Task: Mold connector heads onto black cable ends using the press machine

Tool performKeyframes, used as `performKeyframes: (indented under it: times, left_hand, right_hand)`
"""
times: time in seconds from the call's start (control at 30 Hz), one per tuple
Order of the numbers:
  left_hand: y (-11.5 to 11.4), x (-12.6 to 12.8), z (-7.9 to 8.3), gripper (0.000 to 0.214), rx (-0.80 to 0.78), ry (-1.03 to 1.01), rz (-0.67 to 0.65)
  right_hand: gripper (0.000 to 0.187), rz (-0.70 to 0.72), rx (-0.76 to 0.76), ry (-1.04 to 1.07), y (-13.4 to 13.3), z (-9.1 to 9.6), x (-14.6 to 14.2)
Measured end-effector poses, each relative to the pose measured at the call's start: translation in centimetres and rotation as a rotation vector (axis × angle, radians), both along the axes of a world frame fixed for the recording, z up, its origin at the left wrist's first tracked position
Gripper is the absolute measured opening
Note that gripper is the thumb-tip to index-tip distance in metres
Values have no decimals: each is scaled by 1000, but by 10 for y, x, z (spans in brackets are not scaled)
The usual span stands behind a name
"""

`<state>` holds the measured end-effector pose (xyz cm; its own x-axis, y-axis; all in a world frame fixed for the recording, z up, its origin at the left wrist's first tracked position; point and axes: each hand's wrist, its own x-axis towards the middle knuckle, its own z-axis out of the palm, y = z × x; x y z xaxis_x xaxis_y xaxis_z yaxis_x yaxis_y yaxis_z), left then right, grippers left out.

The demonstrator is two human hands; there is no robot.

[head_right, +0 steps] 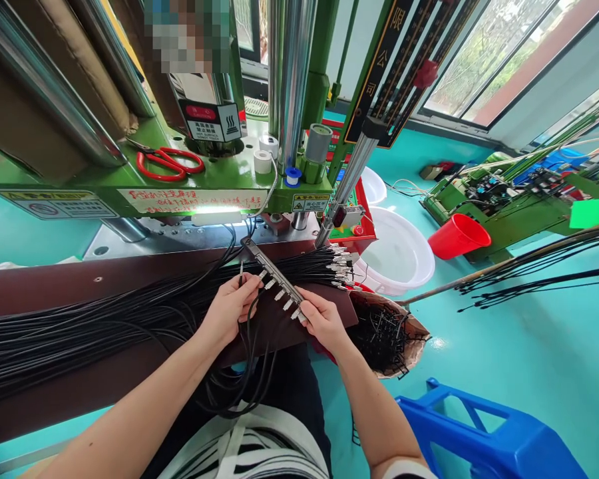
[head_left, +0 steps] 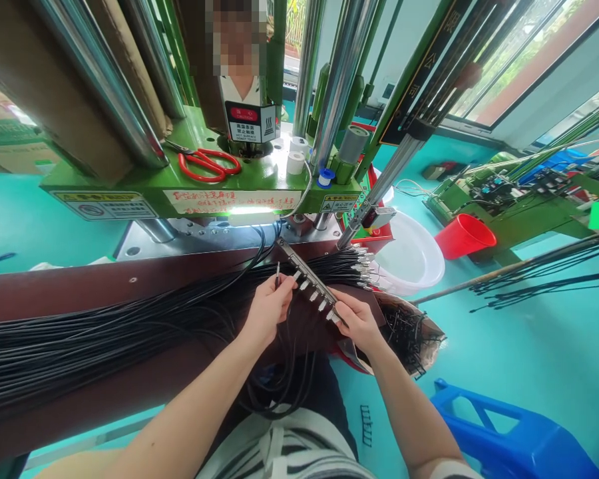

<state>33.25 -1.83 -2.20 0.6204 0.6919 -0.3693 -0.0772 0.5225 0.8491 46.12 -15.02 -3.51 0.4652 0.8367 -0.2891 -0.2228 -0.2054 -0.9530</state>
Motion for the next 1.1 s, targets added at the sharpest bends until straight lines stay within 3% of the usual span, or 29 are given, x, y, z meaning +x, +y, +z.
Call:
performKeyframes:
  times: [0.33, 0.6, 0.87, 1.1]
  left_hand:
    - [1, -1, 1, 31, -3, 33, 5]
    - [4, -3, 3, 27, 79, 79, -2]
    - [12, -7, 8, 30, 154, 62, 36]
    - [14, -7, -8, 30, 330, 151, 6]
  right_hand:
    - [47, 24, 9, -46, -1, -1, 1]
    - [45, 128, 43, -411, -2, -4, 0]
    - [47, 14, 33, -53, -2, -5, 3]
    - [43, 54, 45, -35, -2, -7, 5]
